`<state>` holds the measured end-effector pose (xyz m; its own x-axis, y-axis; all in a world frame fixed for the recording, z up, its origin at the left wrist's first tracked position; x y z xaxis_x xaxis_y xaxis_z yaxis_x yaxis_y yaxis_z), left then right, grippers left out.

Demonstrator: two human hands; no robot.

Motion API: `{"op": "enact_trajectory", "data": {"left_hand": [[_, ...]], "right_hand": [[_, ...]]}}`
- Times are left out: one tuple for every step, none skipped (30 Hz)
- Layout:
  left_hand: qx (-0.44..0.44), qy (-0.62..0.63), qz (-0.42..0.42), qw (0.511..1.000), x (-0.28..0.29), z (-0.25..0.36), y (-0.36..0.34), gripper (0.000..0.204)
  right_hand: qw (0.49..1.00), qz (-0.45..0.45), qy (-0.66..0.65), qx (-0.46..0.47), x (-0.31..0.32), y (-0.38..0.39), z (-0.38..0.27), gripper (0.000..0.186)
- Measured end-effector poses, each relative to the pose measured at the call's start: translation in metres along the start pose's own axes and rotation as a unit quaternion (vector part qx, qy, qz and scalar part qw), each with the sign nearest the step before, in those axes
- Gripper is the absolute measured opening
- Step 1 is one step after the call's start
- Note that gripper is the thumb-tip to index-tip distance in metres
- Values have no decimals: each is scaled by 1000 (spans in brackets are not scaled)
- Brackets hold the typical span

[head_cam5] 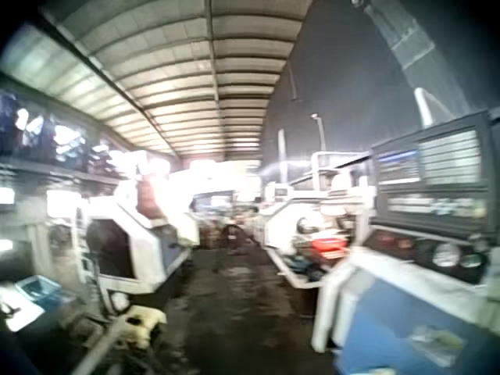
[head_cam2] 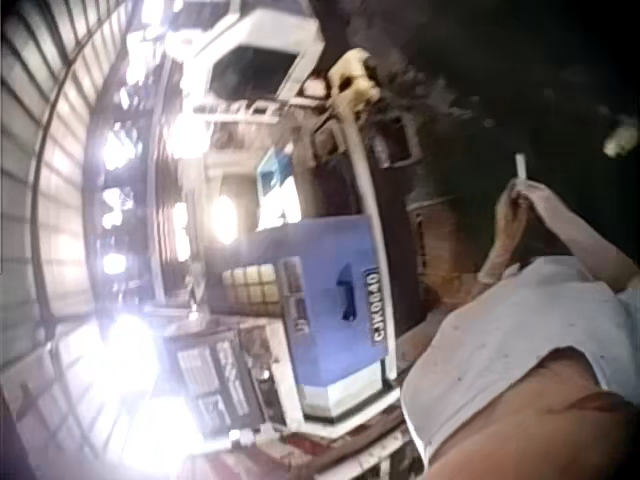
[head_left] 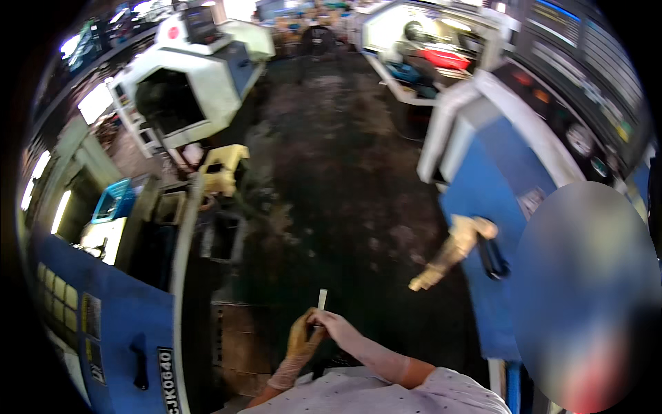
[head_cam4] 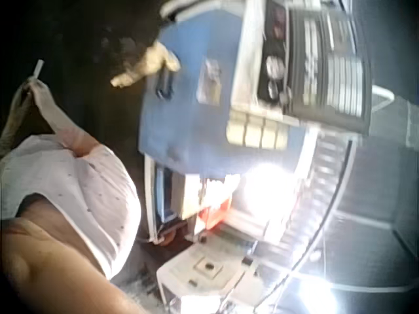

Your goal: The person operates a CNC lathe in a workshop, repeatedly opening the machine door, loading small metal parts into the chuck, and closing the door. They use a metal rod to adjust the chuck and handle parts with gloved hands, placing finished pieces into a red basket.

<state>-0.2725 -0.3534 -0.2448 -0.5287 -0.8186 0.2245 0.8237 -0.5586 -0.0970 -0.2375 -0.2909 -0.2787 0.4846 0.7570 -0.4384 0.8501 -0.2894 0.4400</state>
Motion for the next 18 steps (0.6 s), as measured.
{"op": "enact_trajectory", "data": {"left_hand": [[-7, -50, -48, 998, -2, -1, -19, 48], [-46, -85, -25, 995, 6, -3, -33, 52], [-85, -120, -2, 989, 12, -7, -48, 55], [-25, -147, -56, 987, 4, -11, -67, 57], [35, -167, -117, 978, -6, -17, -86, 60], [12, -220, -160, 962, -15, -27, -107, 64], [19, -205, -189, 960, -24, -34, -128, 66], [7, -211, -209, 955, -37, -42, -154, 66], [-7, -218, -230, 949, -51, -48, -178, 66], [5, -229, -247, 942, -62, -60, -203, 64], [9, -264, -270, 926, -73, -57, -227, 62], [18, -280, -271, 921, -76, -63, -255, 61], [30, -296, -268, 916, -79, -75, -278, 60], [-5, -287, -259, 922, -93, -86, -307, 60], [13, -308, -274, 911, -92, -88, -335, 61], [34, -327, -287, 900, -89, -91, -368, 61], [59, -341, -304, 888, -83, -89, -393, 61], [51, -325, -268, 905, -75, -68, -429, 62]], "right_hand": [[994, -11, -66, -89, -1, -13, 8, 29], [992, 4, -60, -114, -2, -25, 5, 29], [989, 18, -51, -138, -1, -38, 6, 29], [993, 0, -34, -112, 6, -62, 13, 28], [996, -9, -16, -84, 17, -86, 16, 28], [998, 13, 21, -65, 25, -101, 2, 29], [997, 36, 58, -45, 32, -115, -13, 30], [994, 64, 81, -36, 49, -139, -23, 31], [990, 93, 102, -24, 67, -161, -31, 32], [991, 110, 70, -28, 85, -191, -29, 31], [990, 130, 15, -56, 112, -219, -12, 29], [981, 146, -76, -104, 110, -240, -26, 27], [962, 158, -164, -154, 104, -260, -38, 26], [928, 221, -222, -201, 122, -286, -41, 23], [922, 187, -273, -201, 109, -311, -58, 23], [914, 200, -275, -220, 106, -340, -73, 21], [904, 218, -275, -242, 95, -362, -100, 21], [902, 213, -304, -220, 91, -391, -124, 20]]}}
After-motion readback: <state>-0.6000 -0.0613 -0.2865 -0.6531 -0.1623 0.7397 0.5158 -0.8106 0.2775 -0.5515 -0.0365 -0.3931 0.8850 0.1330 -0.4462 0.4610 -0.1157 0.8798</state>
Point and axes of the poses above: each hand's wrist, its own y-axis away from the middle knuckle, its own x-axis out of the back of the hand, z = x × y, the point moved 9 cm from there along -y, towards the middle knuckle, and after that the axes turned 11 degrees about z, right-handed, at the moved point
